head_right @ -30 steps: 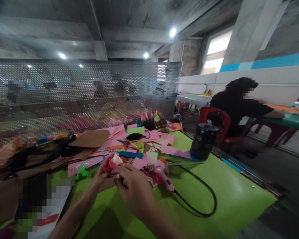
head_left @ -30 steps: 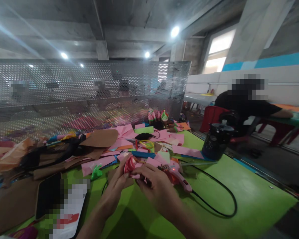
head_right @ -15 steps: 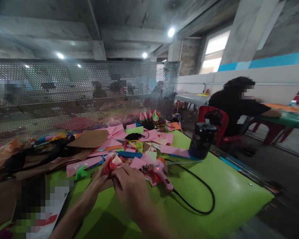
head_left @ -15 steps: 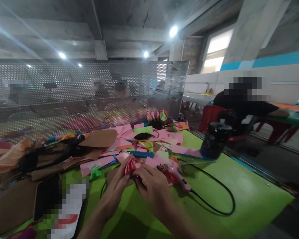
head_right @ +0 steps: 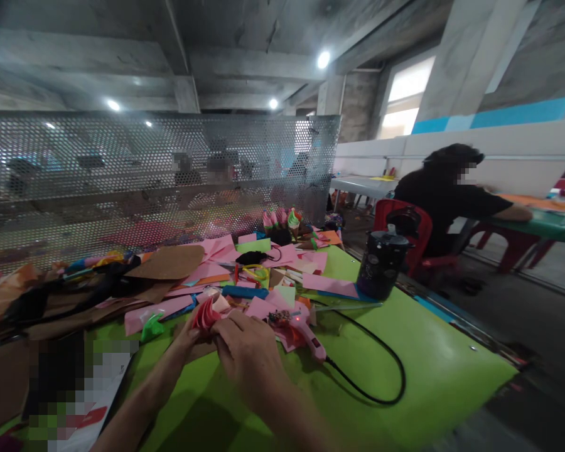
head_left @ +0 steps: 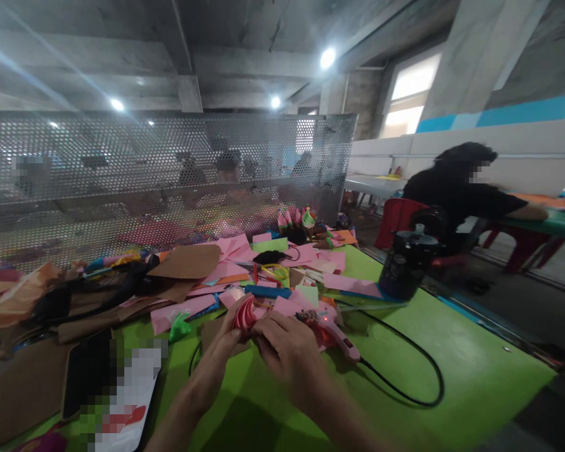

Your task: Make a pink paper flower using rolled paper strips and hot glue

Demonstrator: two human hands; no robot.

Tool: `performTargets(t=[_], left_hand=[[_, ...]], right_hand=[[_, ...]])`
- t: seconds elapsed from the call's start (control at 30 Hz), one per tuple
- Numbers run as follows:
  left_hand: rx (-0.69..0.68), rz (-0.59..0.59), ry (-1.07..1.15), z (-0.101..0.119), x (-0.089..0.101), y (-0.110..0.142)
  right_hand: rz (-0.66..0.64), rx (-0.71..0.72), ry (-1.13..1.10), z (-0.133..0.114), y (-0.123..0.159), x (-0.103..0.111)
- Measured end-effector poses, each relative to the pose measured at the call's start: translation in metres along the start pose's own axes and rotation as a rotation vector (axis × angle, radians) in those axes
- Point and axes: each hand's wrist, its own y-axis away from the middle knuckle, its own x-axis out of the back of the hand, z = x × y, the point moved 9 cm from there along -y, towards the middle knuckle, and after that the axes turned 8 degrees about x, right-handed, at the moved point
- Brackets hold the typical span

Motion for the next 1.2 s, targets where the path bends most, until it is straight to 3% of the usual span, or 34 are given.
performTargets(t=[0.23,0.37,0.6,0.87,1.03,1.2], left_hand=[[0.029,-0.038,0.023,-0.007,0.003,-0.007],[-0.029,-0.009,-0.015,0.0,0.002,-0.003],[0.003,0.045,-0.036,0.004,0.001,0.003],[0.096,0.055,-0.083,0.013,-0.009,0.014],[0.162,0.074,-0.112,0.007,-0.009,0.015],[0.2,0.136,0.014,-0.002,-0.005,0.012]], right_hand=[[0.005,-0.004,-0.038,0.002,0.001,-0.002],[0.071,-0.028,-0.109,0.005,0.003,0.004],[0.139,-0.099,-0.203,0.013,0.006,0.016],[0.166,-0.149,-0.221,0.021,0.01,0.024],[0.176,-0.17,-0.249,0.027,0.013,0.024],[0.191,-0.184,-0.336,0.03,0.014,0.019]])
